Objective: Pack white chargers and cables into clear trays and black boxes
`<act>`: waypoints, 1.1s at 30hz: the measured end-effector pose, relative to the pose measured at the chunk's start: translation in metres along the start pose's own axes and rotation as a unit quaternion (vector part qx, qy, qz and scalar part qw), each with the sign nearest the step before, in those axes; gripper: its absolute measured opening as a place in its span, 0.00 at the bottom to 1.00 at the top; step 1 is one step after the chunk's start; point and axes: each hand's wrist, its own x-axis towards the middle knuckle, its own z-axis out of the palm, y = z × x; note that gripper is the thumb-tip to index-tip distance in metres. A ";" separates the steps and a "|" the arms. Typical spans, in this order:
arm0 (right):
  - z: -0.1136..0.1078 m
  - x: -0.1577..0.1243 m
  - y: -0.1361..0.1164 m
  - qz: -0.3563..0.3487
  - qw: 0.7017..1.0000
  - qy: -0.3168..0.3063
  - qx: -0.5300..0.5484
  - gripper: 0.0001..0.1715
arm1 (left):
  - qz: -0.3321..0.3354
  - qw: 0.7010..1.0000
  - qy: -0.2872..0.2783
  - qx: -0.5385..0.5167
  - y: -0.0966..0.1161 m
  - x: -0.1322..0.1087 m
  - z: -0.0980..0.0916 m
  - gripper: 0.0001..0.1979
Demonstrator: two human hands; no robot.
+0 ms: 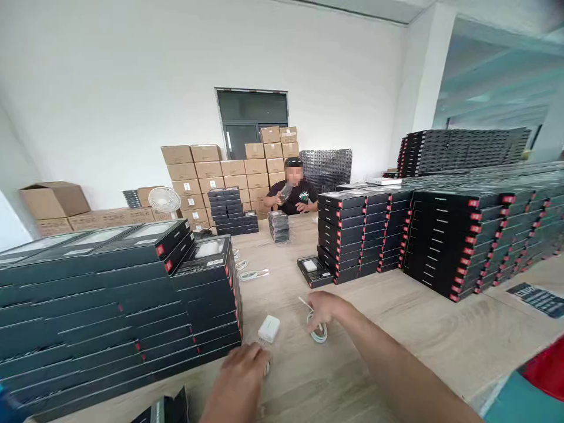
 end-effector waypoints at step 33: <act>0.064 0.032 0.014 -0.107 0.853 0.325 0.395 0.20 | -0.230 0.590 0.255 -0.731 0.027 0.130 0.060 0.29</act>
